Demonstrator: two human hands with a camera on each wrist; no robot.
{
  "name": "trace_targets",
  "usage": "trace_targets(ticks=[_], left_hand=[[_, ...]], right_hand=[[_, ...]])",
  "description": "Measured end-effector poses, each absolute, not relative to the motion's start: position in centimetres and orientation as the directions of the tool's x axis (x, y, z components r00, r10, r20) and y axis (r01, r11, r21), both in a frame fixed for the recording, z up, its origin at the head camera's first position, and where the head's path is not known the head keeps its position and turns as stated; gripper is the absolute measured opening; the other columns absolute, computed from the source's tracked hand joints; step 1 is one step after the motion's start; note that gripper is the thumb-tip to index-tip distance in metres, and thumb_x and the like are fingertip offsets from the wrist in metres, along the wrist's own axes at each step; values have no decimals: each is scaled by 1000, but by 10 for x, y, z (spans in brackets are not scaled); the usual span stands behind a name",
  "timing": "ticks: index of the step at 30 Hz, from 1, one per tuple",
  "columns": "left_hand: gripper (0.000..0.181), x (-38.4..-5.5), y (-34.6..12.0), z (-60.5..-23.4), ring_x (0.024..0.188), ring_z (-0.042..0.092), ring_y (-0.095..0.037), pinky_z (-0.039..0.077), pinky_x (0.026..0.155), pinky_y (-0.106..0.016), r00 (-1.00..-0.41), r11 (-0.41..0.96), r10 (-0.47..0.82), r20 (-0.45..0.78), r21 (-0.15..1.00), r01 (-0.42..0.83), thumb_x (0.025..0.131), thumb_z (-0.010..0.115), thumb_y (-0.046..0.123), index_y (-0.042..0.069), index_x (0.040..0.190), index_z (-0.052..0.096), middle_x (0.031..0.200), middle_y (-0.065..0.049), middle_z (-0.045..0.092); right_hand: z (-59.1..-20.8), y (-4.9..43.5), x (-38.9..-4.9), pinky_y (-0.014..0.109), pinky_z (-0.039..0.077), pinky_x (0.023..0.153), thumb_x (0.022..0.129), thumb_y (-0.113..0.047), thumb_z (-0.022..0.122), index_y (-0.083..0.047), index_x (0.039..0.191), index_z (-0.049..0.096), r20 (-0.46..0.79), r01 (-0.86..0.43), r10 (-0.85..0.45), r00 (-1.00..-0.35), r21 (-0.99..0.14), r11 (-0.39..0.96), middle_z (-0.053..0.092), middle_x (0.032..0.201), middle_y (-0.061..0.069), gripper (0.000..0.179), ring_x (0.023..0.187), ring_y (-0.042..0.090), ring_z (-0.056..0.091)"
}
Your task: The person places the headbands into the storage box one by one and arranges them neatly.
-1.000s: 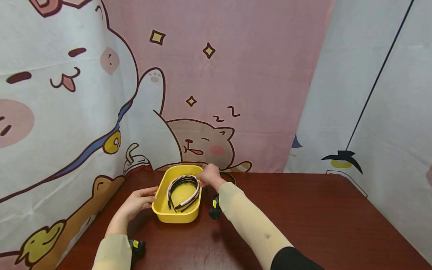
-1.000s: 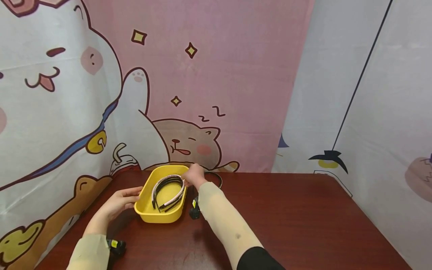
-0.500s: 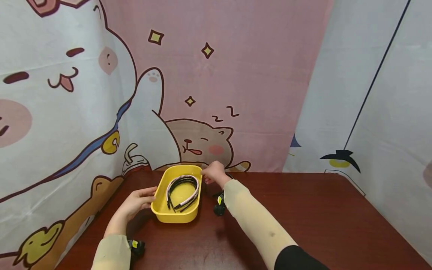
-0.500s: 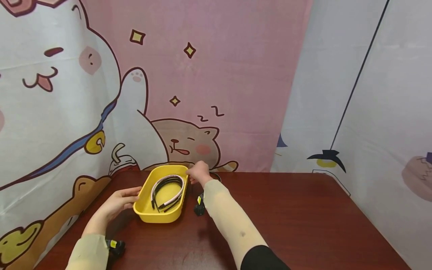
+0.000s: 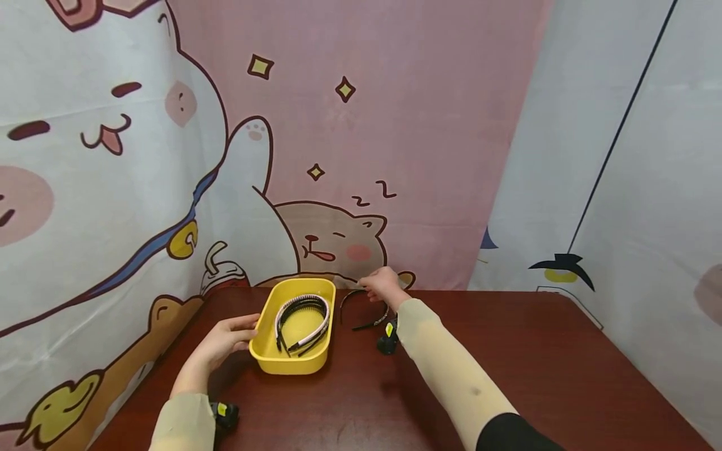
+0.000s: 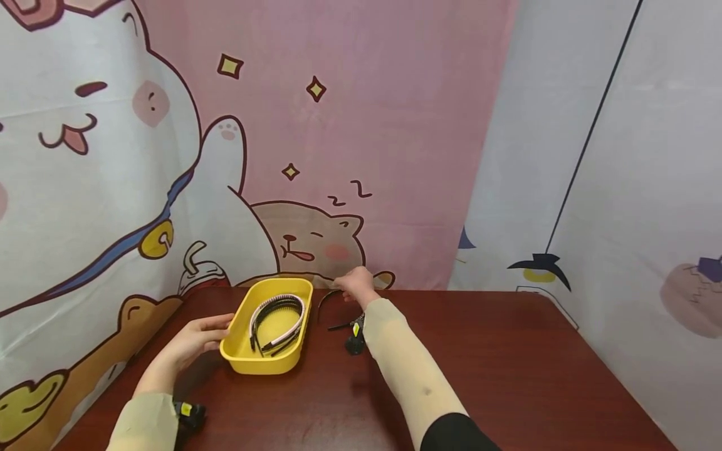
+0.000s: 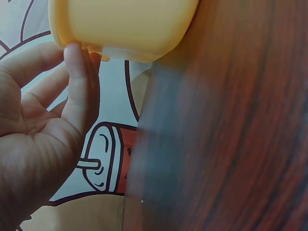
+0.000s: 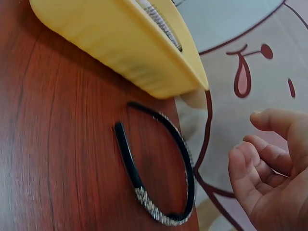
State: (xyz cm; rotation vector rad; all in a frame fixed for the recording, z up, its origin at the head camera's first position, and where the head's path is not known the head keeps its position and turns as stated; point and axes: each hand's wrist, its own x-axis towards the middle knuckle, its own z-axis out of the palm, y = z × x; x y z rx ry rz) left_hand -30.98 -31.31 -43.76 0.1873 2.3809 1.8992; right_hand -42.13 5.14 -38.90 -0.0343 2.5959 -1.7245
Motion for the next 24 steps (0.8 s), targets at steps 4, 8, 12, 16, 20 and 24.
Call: trace_targets(ticks=[4, 8, 12, 16, 20, 24], left_hand=[[53, -309, -314, -439, 104, 62, -30, 54, 79, -32, -988, 222, 155, 5, 974, 40, 94, 58, 3, -12, 141, 38, 132, -32, 50], [54, -309, -314, -438, 104, 61, -30, 54, 79, -31, -987, 218, 158, 5, 975, 39, 94, 58, 3, -12, 142, 38, 133, -33, 49], [55, -310, -313, -438, 104, 61, -29, 54, 80, -32, -986, 218, 166, 11, 975, 47, 94, 58, 3, -13, 142, 37, 133, -32, 49], [54, -311, -312, -437, 102, 62, -27, 54, 80, -33, -986, 219, 164, 9, 975, 46, 94, 59, 3, -13, 142, 37, 133, -32, 50], [55, -310, -313, -437, 101, 63, -25, 54, 79, -31, -986, 224, 167, -2, 974, 36, 94, 59, 4, -12, 142, 38, 132, -31, 51], [56, -309, -315, -438, 101, 63, -26, 54, 79, -31, -984, 238, 176, -8, 971, 35, 94, 60, 5, -12, 142, 37, 132, -30, 51]], right_hand=[[-394, 63, -423, 39, 57, 60, 80, -13, 75, 4, 82, 71, -18, 25, 21, -1000, -924, 382, 67, 76, 18, 18, 50, 17, 57], [-403, 75, -423, 45, 57, 69, 80, -12, 74, 3, 80, 69, -30, 53, 74, -997, -939, 340, 68, 87, 25, 15, 57, 24, 61], [-417, 86, -422, 43, 57, 68, 80, -11, 73, 5, 87, 71, -29, 60, 119, -992, -961, 268, 68, 88, 25, 17, 74, 37, 66], [-434, 96, -425, 33, 56, 63, 82, -14, 74, 4, 97, 71, -27, 65, 153, -988, -966, 252, 69, 88, 19, 24, 81, 34, 66], [-450, 104, -426, 29, 55, 61, 85, -17, 72, 5, 105, 69, -42, 80, 177, -983, -973, 215, 67, 89, 14, 30, 78, 26, 64], [-460, 106, -424, 32, 56, 64, 87, -16, 70, 7, 109, 66, -82, 97, 149, -986, -990, 100, 64, 89, 14, 32, 71, 20, 62]])
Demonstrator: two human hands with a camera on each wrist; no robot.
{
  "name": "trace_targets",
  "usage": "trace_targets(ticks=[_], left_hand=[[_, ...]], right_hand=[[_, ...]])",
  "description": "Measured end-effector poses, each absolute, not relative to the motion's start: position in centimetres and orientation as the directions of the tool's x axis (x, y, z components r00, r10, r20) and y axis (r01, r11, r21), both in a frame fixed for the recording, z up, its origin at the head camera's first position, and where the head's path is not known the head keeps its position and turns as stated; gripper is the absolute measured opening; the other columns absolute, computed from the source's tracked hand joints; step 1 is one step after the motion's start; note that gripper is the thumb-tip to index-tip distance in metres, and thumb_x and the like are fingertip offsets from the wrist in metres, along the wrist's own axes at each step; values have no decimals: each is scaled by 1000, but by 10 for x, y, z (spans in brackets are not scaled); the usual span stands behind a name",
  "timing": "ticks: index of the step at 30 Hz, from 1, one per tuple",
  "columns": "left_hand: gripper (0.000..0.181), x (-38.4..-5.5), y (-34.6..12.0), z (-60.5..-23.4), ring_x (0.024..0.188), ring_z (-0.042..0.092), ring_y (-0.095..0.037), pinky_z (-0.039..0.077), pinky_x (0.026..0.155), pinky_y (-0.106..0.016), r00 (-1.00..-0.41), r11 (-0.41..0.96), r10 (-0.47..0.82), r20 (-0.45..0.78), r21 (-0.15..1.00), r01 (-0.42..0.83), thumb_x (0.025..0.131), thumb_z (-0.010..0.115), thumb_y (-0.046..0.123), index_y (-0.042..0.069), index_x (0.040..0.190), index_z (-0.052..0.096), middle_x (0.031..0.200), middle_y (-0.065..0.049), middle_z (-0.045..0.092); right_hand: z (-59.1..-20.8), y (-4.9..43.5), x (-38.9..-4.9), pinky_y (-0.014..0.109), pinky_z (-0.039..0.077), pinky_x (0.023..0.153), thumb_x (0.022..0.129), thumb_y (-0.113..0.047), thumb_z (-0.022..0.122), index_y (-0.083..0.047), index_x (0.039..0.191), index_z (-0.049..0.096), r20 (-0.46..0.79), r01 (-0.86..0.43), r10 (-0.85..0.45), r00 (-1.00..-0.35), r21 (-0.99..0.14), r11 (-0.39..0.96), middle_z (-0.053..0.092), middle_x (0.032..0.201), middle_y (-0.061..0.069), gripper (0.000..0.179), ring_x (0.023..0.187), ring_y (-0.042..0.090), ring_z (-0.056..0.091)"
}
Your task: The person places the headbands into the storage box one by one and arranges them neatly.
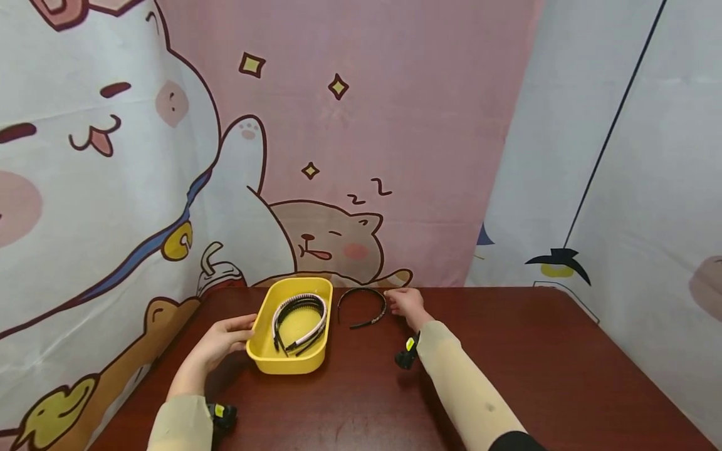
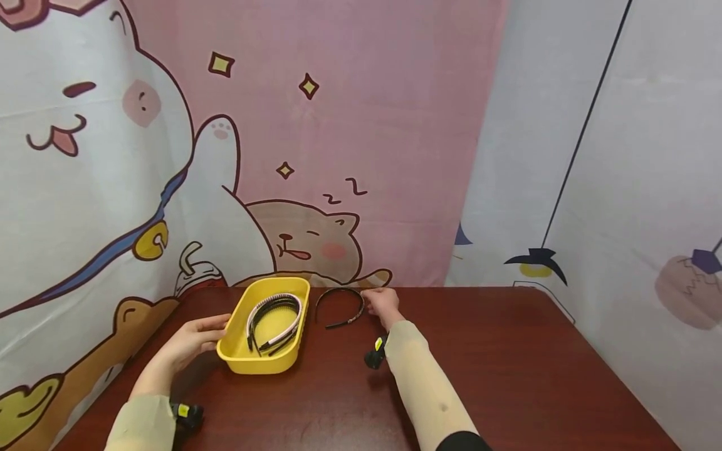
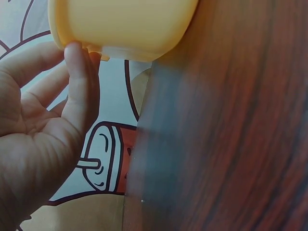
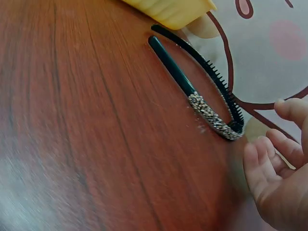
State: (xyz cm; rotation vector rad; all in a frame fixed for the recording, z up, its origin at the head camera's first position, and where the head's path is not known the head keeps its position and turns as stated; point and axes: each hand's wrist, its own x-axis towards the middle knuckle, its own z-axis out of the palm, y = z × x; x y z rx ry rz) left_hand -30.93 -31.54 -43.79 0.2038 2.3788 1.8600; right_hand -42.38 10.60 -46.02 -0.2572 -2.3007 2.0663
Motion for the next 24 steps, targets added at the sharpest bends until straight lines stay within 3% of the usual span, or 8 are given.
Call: trace_targets(ticks=[4, 9, 16, 24], left_hand=[[55, -309, -316, -440, 103, 62, -27, 54, 80, -32, -988, 237, 153, -18, 971, 19, 94, 60, 6, -10, 143, 39, 132, -28, 51], [54, -309, -314, -441, 104, 62, -28, 54, 81, -32, -988, 221, 154, -10, 975, 24, 95, 59, 5, -9, 143, 38, 132, -29, 51], [56, -308, -313, -436, 103, 63, -24, 54, 82, -33, -982, 185, 191, 3, 982, 39, 95, 58, 4, -11, 144, 34, 136, -32, 47], [55, -309, -314, -436, 102, 63, -23, 54, 82, -34, -984, 207, 178, -4, 978, 34, 96, 58, 4, -11, 144, 35, 135, -32, 47]], right_hand=[[-467, 104, -423, 33, 56, 65, 87, -16, 71, 7, 110, 65, -109, 112, 129, -986, -993, 21, 62, 87, 12, 33, 67, 19, 62], [-471, 104, -422, 32, 56, 66, 86, -19, 74, 5, 111, 67, -95, 99, 143, -985, -995, 26, 64, 88, 11, 35, 68, 19, 62], [-477, 102, -423, 30, 56, 66, 82, -18, 78, 6, 120, 63, -33, 58, 147, -989, -985, 164, 67, 102, 18, 46, 68, 17, 65], [-480, 101, -422, 32, 56, 65, 79, -19, 80, 4, 117, 65, 5, 44, 162, -987, -954, 297, 65, 109, 23, 47, 66, 19, 69]])
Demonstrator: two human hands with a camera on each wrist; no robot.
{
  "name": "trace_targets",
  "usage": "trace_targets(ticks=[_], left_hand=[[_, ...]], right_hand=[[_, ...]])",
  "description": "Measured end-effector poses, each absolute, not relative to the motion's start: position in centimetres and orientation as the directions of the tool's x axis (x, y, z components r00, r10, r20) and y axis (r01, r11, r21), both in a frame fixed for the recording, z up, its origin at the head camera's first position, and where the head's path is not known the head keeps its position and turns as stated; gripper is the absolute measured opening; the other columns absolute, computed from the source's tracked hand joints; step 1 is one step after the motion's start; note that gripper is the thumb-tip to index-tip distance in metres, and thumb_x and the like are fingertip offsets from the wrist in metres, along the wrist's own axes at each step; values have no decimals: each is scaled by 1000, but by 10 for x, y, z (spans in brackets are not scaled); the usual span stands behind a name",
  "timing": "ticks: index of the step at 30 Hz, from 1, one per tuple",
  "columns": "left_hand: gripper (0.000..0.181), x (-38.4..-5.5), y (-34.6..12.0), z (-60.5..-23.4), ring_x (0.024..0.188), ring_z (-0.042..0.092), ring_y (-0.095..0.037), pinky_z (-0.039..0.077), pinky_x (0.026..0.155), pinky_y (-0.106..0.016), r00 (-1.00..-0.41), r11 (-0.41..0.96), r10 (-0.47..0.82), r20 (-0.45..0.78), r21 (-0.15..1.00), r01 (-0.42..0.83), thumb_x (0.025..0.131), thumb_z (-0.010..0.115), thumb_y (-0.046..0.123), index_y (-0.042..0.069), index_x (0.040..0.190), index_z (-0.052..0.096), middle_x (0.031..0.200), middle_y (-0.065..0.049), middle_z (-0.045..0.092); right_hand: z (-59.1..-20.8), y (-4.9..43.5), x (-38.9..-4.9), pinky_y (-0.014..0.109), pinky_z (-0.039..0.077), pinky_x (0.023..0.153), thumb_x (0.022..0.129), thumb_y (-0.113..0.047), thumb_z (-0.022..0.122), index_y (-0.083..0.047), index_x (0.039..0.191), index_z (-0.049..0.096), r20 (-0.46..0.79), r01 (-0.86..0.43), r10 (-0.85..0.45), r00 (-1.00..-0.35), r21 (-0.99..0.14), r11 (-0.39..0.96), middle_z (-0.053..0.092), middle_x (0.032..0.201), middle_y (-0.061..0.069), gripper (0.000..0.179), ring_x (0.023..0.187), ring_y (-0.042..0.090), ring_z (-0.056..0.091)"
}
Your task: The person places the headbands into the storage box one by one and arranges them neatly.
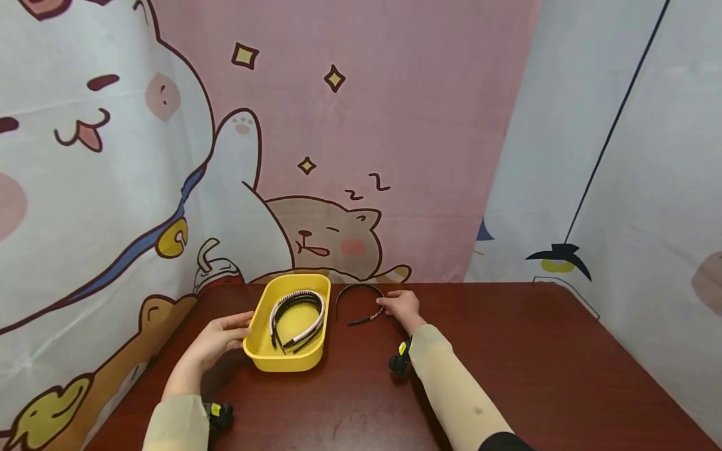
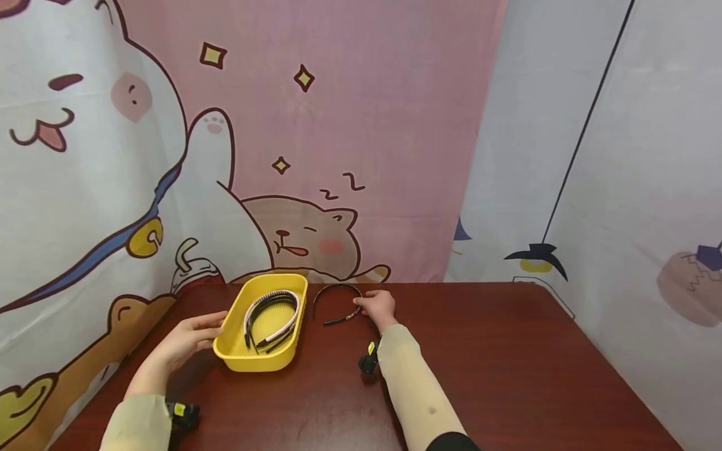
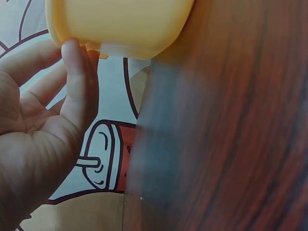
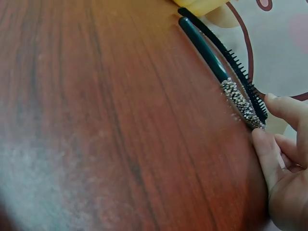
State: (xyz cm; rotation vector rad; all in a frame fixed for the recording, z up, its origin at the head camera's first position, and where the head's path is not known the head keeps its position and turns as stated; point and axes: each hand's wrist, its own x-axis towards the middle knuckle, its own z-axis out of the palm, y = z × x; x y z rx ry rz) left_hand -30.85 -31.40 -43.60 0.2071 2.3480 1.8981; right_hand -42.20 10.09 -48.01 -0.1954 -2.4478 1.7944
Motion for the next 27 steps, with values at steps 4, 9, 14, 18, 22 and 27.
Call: trace_targets(ticks=[4, 9, 14, 18, 22, 27], left_hand=[[55, -308, -315, -437, 101, 63, -23, 54, 81, -32, -984, 211, 180, -2, 977, 36, 95, 58, 4, -11, 143, 36, 133, -32, 48], [55, -309, -315, -437, 101, 63, -23, 54, 80, -31, -984, 217, 179, -1, 975, 38, 95, 58, 5, -11, 144, 36, 133, -31, 49], [56, -310, -315, -437, 101, 63, -24, 54, 81, -32, -984, 222, 180, -5, 974, 36, 95, 60, 7, -9, 144, 36, 134, -30, 49], [56, -311, -314, -437, 102, 63, -25, 54, 83, -34, -983, 215, 181, -9, 976, 31, 95, 60, 7, -9, 144, 37, 134, -30, 49], [56, -311, -314, -437, 103, 62, -26, 54, 83, -35, -985, 207, 173, -11, 978, 25, 95, 60, 6, -9, 144, 37, 134, -30, 49], [56, -310, -315, -436, 99, 63, -24, 54, 79, -32, -986, 204, 169, -10, 979, 25, 95, 59, 5, -10, 143, 37, 132, -30, 51]], right_hand=[[-479, 100, -421, 31, 56, 66, 78, -17, 81, 6, 118, 64, 2, 47, 146, -989, -942, 331, 63, 113, 24, 49, 66, 18, 68], [-477, 101, -423, 31, 56, 67, 77, -15, 82, 7, 122, 62, 14, 23, 92, -996, -920, 392, 63, 118, 24, 54, 66, 18, 68], [-473, 102, -423, 33, 56, 68, 76, -16, 82, 7, 124, 61, 24, 2, 50, -998, -886, 464, 62, 120, 24, 57, 69, 20, 69], [-473, 103, -423, 33, 56, 66, 76, -16, 83, 7, 125, 61, 26, -8, 28, -999, -858, 513, 61, 122, 24, 58, 69, 20, 68], [-474, 102, -425, 31, 55, 64, 76, -16, 83, 6, 123, 62, 31, -19, 13, -999, -844, 535, 63, 119, 24, 56, 66, 18, 67], [-476, 101, -430, 28, 54, 58, 76, -12, 80, 4, 116, 68, 48, -29, 24, -999, -854, 519, 68, 106, 20, 45, 59, 14, 65]])
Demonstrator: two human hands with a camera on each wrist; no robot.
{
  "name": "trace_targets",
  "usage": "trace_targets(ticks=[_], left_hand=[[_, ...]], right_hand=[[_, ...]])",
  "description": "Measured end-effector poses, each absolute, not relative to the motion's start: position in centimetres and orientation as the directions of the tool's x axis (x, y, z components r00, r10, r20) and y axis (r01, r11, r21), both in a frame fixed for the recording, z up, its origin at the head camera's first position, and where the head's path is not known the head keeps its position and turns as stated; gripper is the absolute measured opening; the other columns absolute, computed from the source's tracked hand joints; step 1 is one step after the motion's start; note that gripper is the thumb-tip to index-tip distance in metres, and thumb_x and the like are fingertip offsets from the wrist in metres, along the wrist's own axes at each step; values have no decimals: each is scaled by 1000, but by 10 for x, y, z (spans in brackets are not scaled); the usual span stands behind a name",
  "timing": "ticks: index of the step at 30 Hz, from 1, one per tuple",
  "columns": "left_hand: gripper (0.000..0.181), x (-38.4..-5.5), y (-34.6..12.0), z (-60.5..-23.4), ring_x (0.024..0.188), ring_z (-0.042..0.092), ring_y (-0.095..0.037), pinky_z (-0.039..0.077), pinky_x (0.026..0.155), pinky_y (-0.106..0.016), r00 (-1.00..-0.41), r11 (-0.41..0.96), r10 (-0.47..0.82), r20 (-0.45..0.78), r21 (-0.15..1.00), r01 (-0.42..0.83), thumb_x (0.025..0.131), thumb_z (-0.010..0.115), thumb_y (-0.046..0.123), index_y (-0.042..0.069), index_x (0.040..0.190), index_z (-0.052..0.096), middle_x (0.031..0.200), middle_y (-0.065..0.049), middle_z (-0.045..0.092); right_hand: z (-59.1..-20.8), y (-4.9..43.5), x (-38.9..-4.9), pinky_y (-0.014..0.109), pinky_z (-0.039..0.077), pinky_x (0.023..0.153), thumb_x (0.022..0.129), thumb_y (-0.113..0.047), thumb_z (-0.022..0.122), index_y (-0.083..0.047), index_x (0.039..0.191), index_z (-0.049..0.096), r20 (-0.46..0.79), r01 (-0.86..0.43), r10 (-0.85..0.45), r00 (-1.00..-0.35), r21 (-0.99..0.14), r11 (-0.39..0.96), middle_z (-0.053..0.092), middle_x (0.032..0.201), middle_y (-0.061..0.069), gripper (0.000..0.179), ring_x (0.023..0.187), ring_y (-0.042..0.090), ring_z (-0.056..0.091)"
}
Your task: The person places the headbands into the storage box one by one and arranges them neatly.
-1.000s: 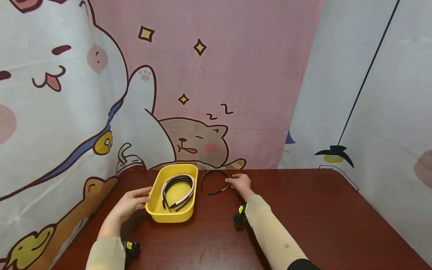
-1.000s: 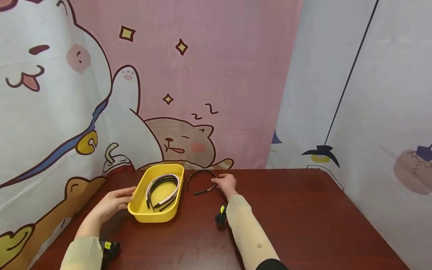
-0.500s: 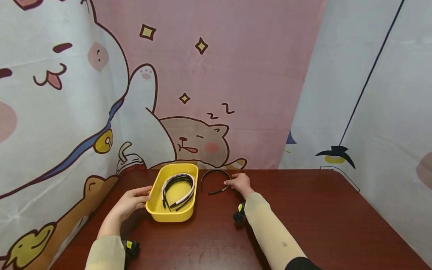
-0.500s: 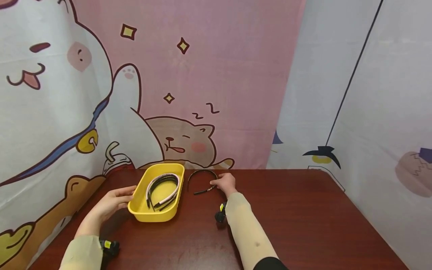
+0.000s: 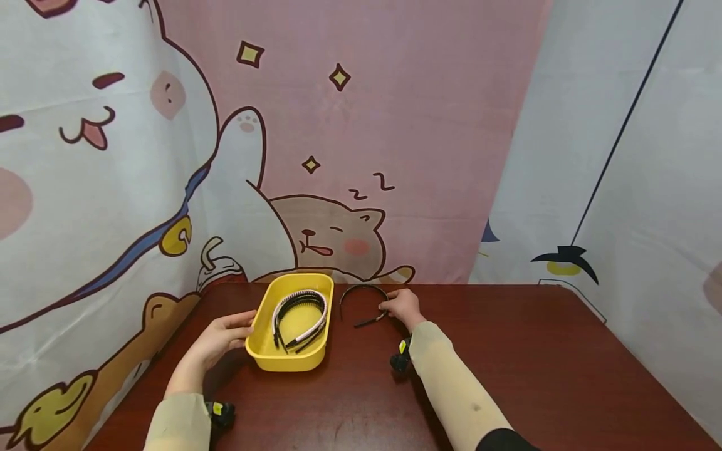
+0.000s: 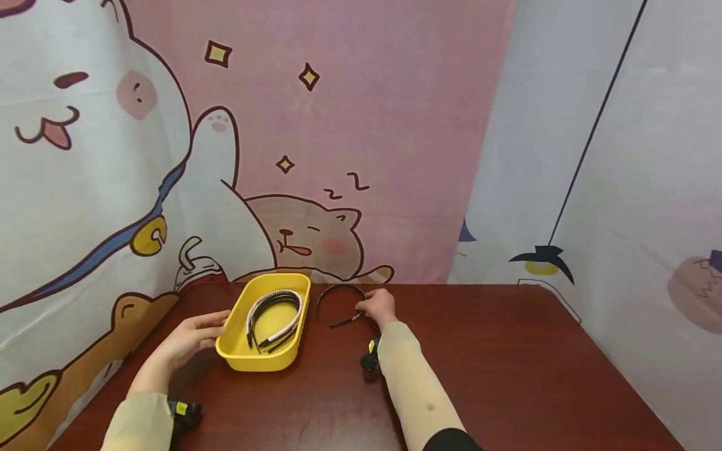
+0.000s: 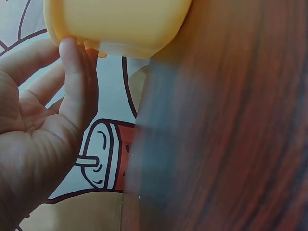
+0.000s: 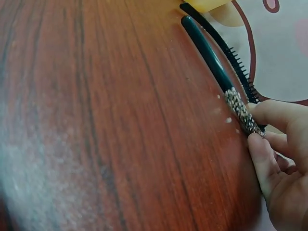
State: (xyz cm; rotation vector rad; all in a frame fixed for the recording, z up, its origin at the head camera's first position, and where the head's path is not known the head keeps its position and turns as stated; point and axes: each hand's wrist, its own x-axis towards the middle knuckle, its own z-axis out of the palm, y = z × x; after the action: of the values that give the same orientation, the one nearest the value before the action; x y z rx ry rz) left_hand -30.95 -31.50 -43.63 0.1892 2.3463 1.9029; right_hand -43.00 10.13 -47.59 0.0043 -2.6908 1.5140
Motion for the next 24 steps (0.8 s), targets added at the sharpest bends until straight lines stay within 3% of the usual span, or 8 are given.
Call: trace_targets(ticks=[12, 18, 24], left_hand=[[55, -306, -317, -435, 98, 63, -23, 54, 77, -29, -987, 210, 159, -13, 977, 21, 95, 58, 6, -10, 144, 36, 134, -31, 48], [55, -307, -315, -435, 100, 63, -25, 54, 78, -30, -986, 217, 167, -10, 976, 27, 96, 59, 7, -10, 144, 36, 135, -32, 47], [54, -308, -314, -436, 101, 63, -26, 54, 79, -30, -988, 234, 155, -15, 972, 22, 95, 58, 5, -9, 143, 38, 134, -30, 50]], right_hand=[[-476, 97, -431, 28, 53, 54, 77, -11, 74, 3, 104, 72, 47, 1, 89, -995, -880, 474, 68, 73, 8, 31, 52, 13, 60], [-472, 98, -432, 29, 53, 50, 77, -9, 71, 0, 79, 74, 16, 45, 127, -992, -887, 460, 63, 59, 6, 10, 46, 14, 59], [-463, 99, -429, 29, 52, 47, 77, -9, 71, -4, 63, 65, -39, 111, 159, -987, -874, 474, 63, 61, 8, 16, 44, 16, 58]])
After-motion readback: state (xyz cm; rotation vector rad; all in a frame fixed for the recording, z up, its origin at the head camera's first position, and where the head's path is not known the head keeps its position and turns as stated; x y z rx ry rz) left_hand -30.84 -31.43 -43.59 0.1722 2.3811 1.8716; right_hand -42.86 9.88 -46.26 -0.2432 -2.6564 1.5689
